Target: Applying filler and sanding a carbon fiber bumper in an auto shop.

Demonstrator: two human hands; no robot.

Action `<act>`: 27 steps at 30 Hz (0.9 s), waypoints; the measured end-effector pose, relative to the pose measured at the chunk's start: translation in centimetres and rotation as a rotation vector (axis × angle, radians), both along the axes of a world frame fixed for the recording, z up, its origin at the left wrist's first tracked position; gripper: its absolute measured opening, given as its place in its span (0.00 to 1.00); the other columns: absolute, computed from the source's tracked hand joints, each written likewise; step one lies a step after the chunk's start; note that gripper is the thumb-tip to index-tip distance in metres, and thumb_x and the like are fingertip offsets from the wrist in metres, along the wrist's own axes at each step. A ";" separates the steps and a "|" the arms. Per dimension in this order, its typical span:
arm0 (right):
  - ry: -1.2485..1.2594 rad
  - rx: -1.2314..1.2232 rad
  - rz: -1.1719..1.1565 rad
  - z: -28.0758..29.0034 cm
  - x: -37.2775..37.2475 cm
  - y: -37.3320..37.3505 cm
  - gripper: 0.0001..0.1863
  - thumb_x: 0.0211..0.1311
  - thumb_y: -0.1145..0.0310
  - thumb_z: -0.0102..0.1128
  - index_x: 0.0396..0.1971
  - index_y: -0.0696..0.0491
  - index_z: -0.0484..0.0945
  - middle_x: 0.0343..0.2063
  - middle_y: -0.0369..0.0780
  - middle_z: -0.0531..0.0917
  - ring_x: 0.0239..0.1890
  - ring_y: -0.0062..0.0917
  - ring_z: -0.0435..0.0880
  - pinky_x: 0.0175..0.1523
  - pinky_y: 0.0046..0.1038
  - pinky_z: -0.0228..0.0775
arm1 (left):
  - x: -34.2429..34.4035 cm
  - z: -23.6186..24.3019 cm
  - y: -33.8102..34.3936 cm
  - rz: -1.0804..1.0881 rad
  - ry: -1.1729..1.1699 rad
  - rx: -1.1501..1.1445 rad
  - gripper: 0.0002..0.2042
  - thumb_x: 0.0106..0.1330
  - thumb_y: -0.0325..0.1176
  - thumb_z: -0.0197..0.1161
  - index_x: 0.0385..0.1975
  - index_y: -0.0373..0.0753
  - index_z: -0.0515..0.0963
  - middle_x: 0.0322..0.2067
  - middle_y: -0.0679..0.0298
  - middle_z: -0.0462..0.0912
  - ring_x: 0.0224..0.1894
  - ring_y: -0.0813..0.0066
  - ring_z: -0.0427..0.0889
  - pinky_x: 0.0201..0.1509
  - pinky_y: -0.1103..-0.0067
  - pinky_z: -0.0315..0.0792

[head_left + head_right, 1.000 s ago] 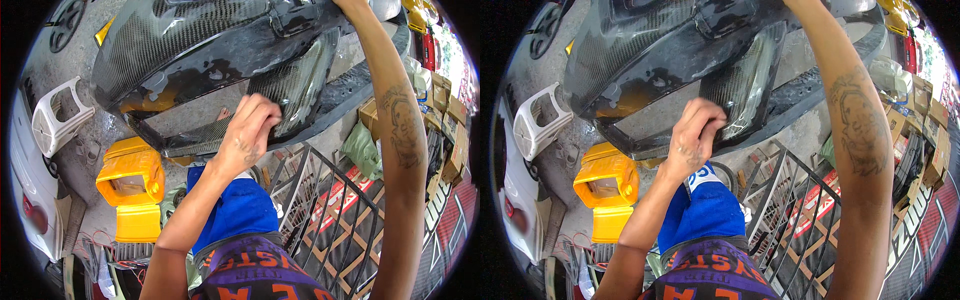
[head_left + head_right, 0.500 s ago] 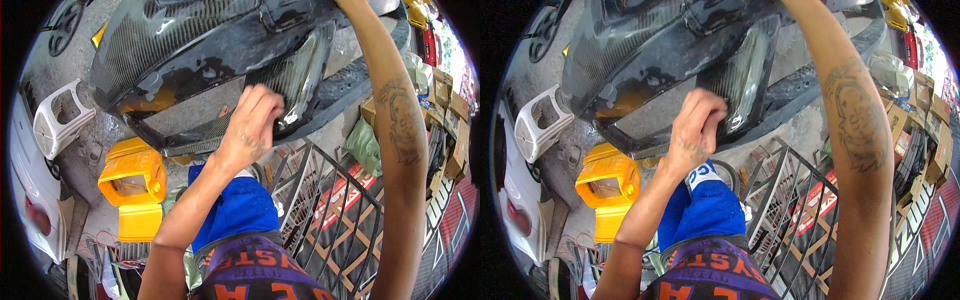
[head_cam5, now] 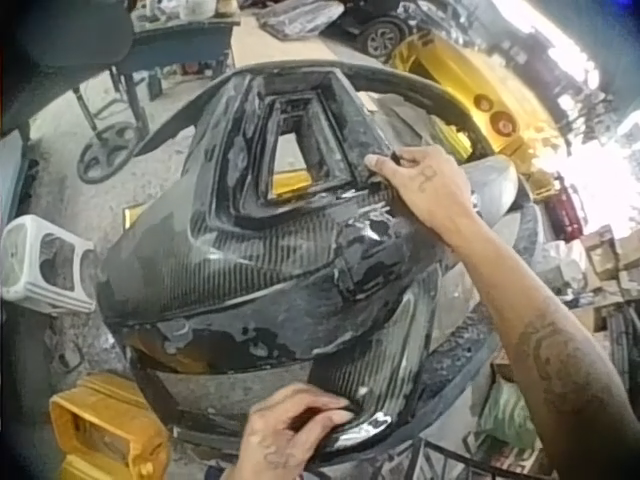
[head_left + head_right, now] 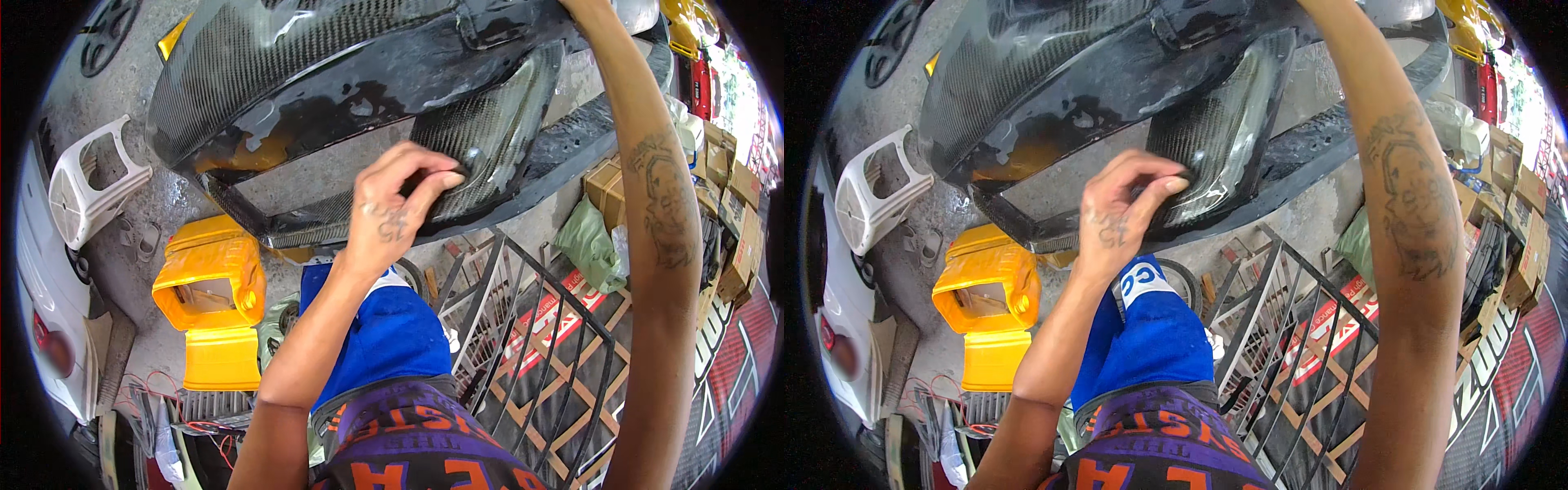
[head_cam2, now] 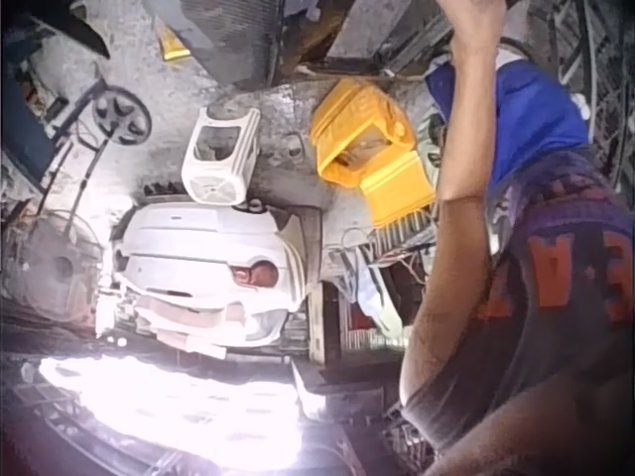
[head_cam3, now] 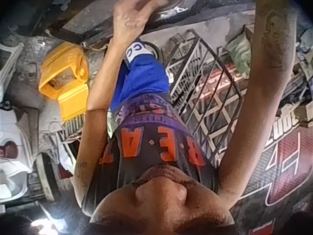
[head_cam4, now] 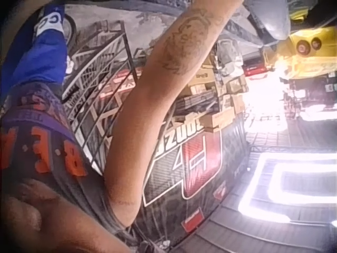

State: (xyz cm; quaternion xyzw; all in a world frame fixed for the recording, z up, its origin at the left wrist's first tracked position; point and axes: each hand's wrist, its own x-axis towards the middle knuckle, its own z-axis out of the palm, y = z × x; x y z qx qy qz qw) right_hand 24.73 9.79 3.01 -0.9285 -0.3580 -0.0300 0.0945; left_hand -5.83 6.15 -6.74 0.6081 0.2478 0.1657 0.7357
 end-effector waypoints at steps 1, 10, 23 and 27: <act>0.071 -0.006 -0.024 0.5 -0.2 0.3 0.33 0.60 0.34 0.63 0.39 0.54 0.89 0.35 0.52 0.88 0.41 0.46 0.88 0.49 0.40 0.76 | 0.5 -0.1 0.1 -0.052 -0.020 0.039 0.08 0.62 0.26 0.73 0.39 0.33 0.84 0.33 0.58 0.83 0.32 0.69 0.83 0.39 0.76 0.75; 0.026 0.039 0.004 0.5 -0.5 0.2 0.33 0.58 0.35 0.65 0.39 0.54 0.89 0.35 0.51 0.89 0.42 0.46 0.88 0.50 0.39 0.76 | 1.9 0.6 -0.2 -0.031 -0.125 0.189 0.03 0.63 0.21 0.67 0.34 0.32 0.81 0.34 0.56 0.82 0.38 0.62 0.83 0.45 0.74 0.75; -0.134 0.057 0.038 -1.2 1.0 -0.6 0.35 0.58 0.34 0.64 0.41 0.55 0.89 0.39 0.55 0.88 0.46 0.49 0.87 0.53 0.42 0.77 | 1.3 1.1 0.0 -0.106 -0.080 0.198 0.03 0.63 0.20 0.67 0.33 0.32 0.79 0.32 0.57 0.82 0.34 0.64 0.82 0.40 0.75 0.75; -0.030 0.024 0.007 -0.8 0.6 -0.5 0.35 0.58 0.34 0.64 0.41 0.56 0.88 0.39 0.55 0.88 0.46 0.49 0.87 0.53 0.41 0.77 | 1.2 1.3 0.2 -0.114 -0.059 0.166 0.04 0.62 0.19 0.66 0.33 0.32 0.79 0.32 0.57 0.82 0.35 0.63 0.82 0.42 0.73 0.75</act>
